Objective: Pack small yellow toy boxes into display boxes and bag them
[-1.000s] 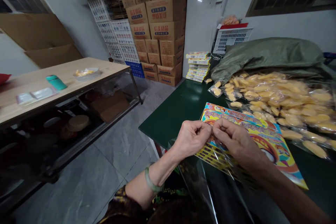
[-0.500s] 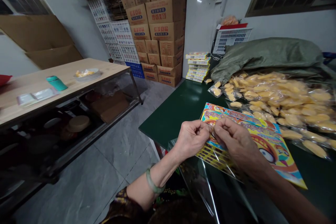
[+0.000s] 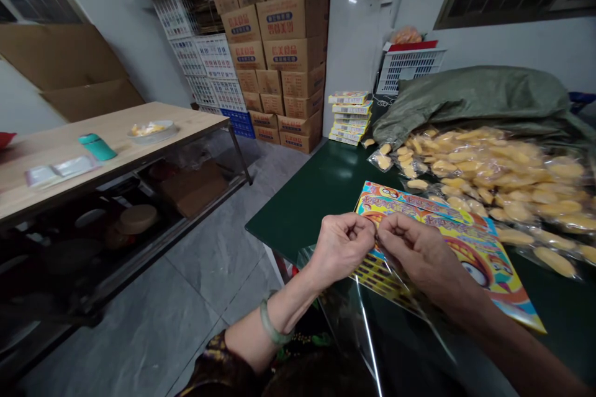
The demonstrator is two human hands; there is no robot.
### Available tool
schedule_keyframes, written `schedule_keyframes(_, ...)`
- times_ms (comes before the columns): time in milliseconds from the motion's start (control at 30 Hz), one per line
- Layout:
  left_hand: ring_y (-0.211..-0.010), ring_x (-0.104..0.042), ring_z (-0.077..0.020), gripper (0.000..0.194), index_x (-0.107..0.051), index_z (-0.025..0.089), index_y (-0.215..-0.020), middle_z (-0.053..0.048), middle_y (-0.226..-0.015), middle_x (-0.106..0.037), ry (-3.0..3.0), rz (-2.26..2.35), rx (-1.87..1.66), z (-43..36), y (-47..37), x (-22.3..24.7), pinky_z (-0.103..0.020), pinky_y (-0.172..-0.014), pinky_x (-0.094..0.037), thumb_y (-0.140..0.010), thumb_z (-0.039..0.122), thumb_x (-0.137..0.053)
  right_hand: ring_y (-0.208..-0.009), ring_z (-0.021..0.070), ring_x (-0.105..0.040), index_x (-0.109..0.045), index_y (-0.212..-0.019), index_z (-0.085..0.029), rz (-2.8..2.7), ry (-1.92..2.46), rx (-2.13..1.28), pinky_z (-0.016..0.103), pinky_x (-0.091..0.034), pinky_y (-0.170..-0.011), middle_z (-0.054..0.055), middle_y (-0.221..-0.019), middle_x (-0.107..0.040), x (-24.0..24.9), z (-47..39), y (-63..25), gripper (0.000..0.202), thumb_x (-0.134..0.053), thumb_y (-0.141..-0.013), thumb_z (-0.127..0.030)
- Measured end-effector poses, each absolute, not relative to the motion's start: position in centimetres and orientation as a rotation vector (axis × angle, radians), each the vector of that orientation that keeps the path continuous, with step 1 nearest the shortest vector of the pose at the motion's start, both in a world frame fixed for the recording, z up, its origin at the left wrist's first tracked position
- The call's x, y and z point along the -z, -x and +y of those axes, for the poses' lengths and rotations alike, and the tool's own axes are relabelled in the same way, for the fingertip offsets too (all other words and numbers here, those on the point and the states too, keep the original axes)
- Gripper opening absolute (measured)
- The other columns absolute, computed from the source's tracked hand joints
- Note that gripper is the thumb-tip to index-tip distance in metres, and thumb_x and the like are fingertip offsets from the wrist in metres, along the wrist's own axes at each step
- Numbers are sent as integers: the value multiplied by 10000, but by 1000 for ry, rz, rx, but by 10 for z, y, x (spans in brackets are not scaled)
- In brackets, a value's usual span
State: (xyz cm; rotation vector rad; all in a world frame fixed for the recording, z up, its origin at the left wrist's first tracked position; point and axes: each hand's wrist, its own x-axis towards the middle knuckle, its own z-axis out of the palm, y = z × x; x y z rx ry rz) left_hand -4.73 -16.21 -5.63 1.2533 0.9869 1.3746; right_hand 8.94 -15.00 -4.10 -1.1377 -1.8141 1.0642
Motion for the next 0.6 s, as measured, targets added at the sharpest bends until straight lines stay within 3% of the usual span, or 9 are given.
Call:
schedule_keyframes(133, -456, -314, -39, 263, -566, 102, -637, 33, -508, -430, -1243, 1004, -1379, -165, 47, 56, -175, -436, -250, -725, 348, -593, -414, 71, -309, -451, -620, -202, -1825, 1202, -1200, 208, -235, -375, -55, -482, -381, 34, -150, -91, 266, -535, -749, -420)
schedule_keyframes(333, -469, -315, -40, 180, -553, 101, -630, 25, -526, -439, -1344, 1011, -1385, -165, 48, 59, -173, -432, -241, -722, 253, -527, -392, 81, -369, -479, -616, -204, -1896, 1209, -1176, 214, -280, -354, -38, -464, -433, 16, -143, -88, 305, -532, -727, -483)
schedule_keyframes(600, -483, -332, -46, 148, -545, 107, -625, 15, -550, -456, -1387, 1014, -1373, -163, 48, 64, -175, -443, -246, -709, 223, -509, -364, 68, -408, -481, -620, -185, -1835, 1256, -1346, 184, -315, -351, -32, -439, -480, 19, -129, -94, 279, -566, -688, -441)
